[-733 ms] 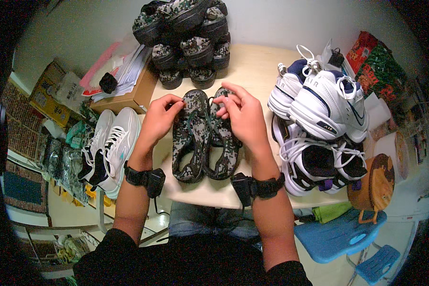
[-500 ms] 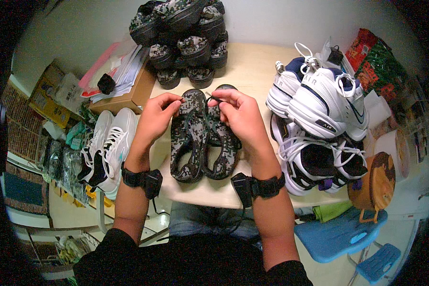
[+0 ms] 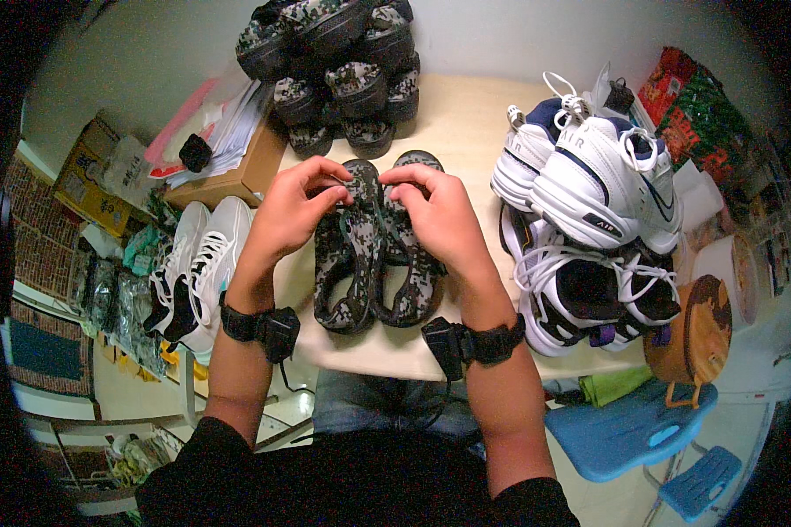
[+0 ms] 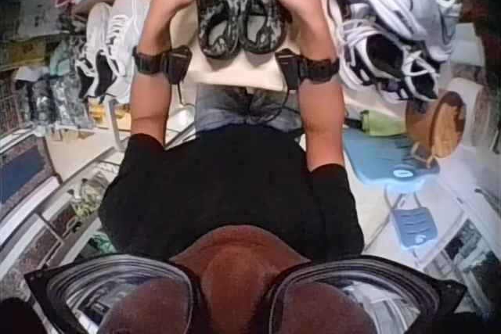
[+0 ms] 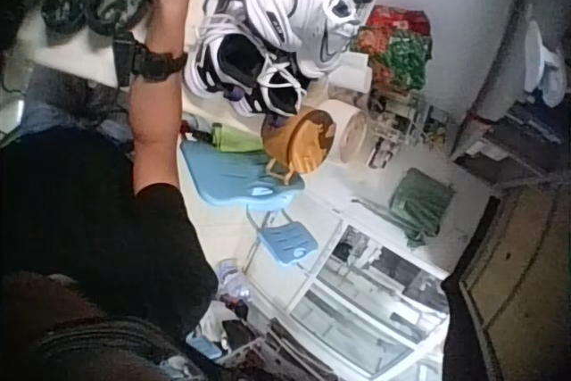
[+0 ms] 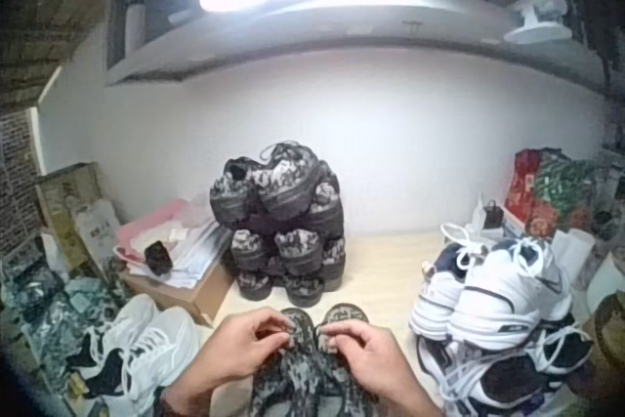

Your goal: The person laces two camouflage-patterned shoes while they are positioned on a desk, crossing and tightening the laces by hand.

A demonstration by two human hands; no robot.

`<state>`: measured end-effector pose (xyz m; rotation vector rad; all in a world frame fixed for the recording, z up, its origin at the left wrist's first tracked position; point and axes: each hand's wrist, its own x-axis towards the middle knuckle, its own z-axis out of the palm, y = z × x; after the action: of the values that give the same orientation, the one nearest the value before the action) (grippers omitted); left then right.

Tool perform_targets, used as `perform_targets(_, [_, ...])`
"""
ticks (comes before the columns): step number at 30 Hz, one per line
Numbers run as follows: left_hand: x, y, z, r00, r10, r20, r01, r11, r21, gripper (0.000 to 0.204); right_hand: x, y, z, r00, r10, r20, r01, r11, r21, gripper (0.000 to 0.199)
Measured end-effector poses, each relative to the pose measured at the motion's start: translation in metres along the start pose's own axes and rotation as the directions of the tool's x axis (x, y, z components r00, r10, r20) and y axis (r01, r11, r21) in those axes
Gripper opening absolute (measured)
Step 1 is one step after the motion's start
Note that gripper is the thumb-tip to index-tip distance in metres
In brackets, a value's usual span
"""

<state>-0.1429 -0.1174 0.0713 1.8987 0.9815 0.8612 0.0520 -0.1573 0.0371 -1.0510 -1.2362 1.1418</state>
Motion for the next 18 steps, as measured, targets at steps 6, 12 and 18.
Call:
perform_targets(6, [0.008, 0.015, 0.006, 0.992, 0.055, 0.118, -0.07, 0.99, 0.126, 0.015, -0.005, -0.007, 0.007, 0.949, -0.309, 0.066, 0.309, 0.862, -0.402, 0.02])
perform_targets(12, [0.01, 0.023, 0.005, 0.985, 0.013, 0.174, -0.029, 0.996, 0.085, 0.014, -0.007, -0.011, 0.011, 0.935, -0.35, 0.058, 0.345, 0.858, -0.38, 0.017])
perform_targets(18, [0.002, 0.014, 0.003, 0.998, 0.035, 0.061, -0.04, 0.996, 0.084, 0.017, -0.006, -0.006, 0.007, 0.939, -0.34, -0.052, 0.287, 0.857, -0.427, 0.012])
